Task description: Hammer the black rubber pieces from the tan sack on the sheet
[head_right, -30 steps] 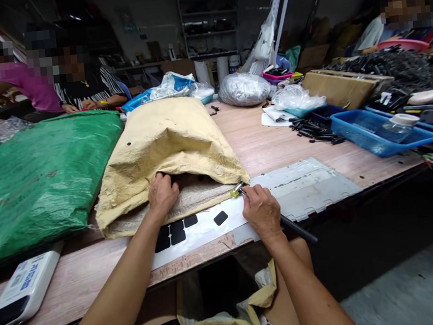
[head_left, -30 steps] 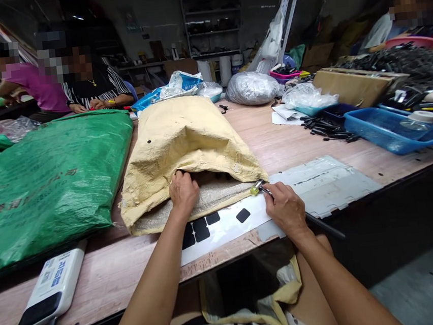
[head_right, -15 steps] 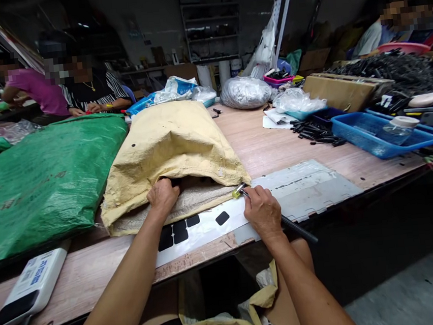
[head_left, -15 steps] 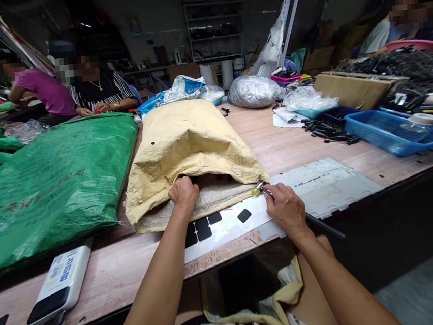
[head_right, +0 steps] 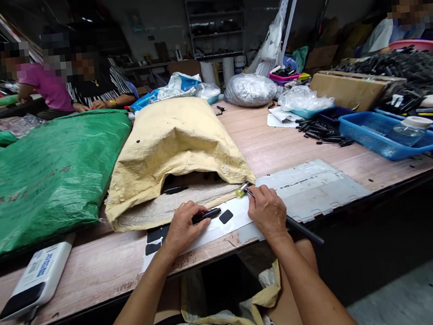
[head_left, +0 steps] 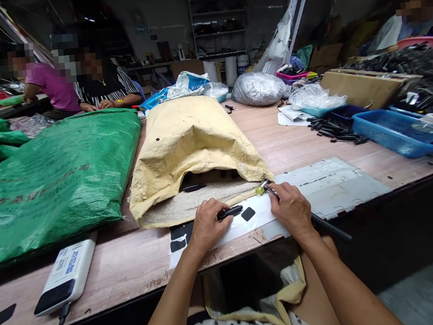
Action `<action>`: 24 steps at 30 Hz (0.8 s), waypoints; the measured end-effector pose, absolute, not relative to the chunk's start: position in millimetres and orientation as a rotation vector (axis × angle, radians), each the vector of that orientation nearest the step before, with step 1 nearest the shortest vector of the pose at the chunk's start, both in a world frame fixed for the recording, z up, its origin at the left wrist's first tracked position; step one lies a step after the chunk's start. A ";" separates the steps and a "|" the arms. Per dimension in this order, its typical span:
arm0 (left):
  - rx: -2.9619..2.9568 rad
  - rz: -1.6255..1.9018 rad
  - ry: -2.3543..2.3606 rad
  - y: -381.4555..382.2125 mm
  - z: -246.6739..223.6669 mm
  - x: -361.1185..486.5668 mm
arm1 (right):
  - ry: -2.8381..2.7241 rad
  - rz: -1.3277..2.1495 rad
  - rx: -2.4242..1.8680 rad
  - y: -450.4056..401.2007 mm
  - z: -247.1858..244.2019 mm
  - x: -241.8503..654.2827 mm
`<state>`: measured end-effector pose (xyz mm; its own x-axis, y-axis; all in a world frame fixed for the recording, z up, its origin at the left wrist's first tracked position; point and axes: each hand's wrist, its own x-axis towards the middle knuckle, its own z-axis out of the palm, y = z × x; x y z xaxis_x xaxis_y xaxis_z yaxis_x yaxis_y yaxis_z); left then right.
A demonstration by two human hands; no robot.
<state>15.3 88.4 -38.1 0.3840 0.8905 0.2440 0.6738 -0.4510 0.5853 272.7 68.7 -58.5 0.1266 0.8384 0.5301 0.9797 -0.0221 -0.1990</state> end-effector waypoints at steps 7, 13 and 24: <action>2.193 0.803 1.294 89.8 -42.8 13.9 | -1.784 -0.332 -1.818 68.6 -54.6 278.0; 2.173 0.824 1.285 89.1 -41.2 13.1 | -1.738 -0.052 -1.507 49.2 -27.2 254.7; 2.179 0.863 1.320 86.5 -42.4 13.2 | -1.863 0.244 -1.303 24.7 -21.6 202.6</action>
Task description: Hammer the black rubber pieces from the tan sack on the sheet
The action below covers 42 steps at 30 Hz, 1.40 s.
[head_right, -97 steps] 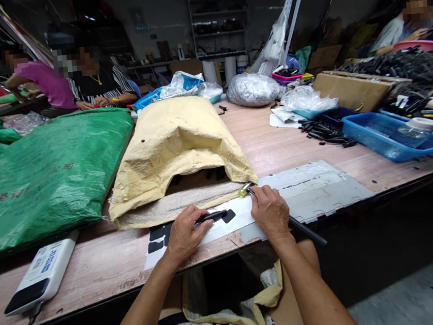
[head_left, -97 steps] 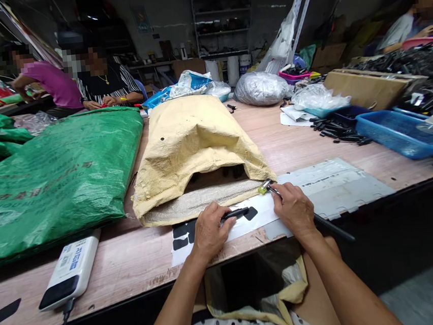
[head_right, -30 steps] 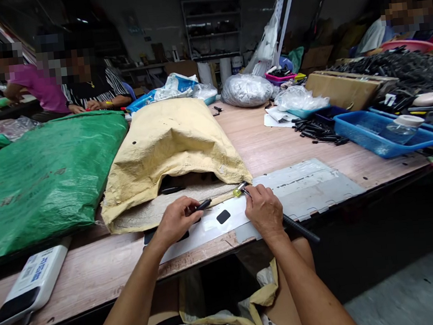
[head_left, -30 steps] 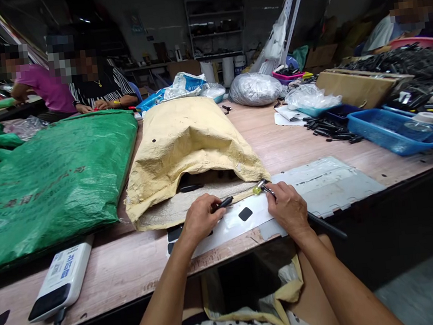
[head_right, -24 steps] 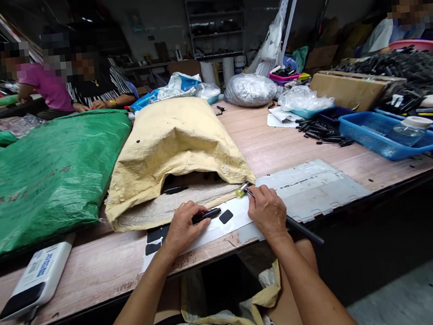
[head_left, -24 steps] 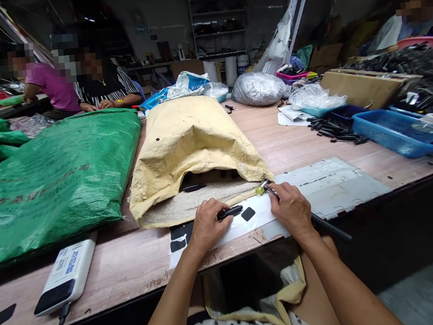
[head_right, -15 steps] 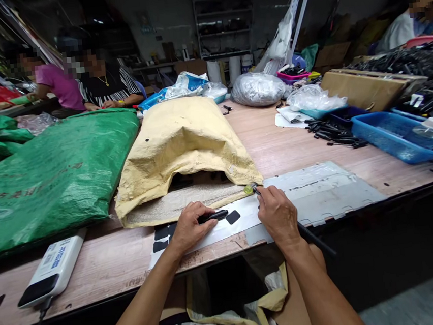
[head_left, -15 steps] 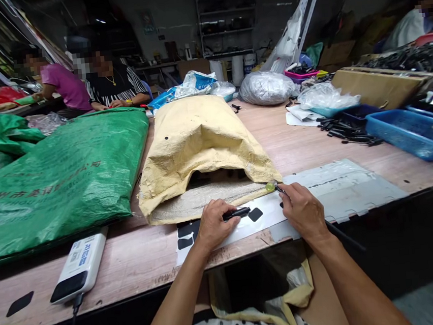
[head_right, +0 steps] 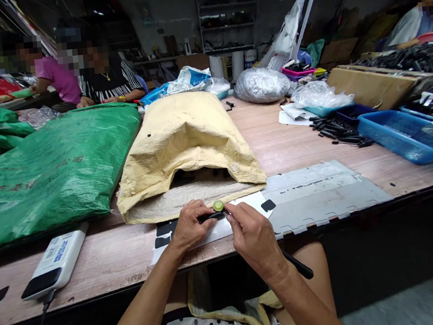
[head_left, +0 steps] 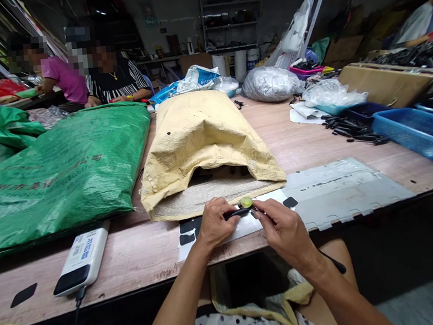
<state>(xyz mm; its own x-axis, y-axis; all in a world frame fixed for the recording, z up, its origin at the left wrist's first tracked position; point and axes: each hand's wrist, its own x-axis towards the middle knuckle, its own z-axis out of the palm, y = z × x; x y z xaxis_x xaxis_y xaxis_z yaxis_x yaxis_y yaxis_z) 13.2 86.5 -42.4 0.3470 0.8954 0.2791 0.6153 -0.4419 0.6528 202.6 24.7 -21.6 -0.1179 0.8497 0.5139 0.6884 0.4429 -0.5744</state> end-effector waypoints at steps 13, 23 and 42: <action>2.133 0.868 1.321 87.3 -41.4 13.3 | -1.872 0.131 -1.418 22.2 -19.2 205.9; 2.120 0.829 1.351 87.5 -38.0 14.5 | -1.792 0.060 -1.537 34.6 -19.7 229.2; 2.118 0.785 1.334 89.1 -36.9 12.9 | -1.755 -0.348 -1.875 73.4 -58.1 271.8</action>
<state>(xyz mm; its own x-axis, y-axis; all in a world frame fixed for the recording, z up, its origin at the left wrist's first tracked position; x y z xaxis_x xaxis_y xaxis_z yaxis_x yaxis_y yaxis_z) 12.9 89.1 -36.9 0.3495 0.9155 0.1994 0.6186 -0.3853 0.6847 271.8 73.4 -58.1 0.1171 0.8374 0.5339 0.9778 -0.0030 -0.2096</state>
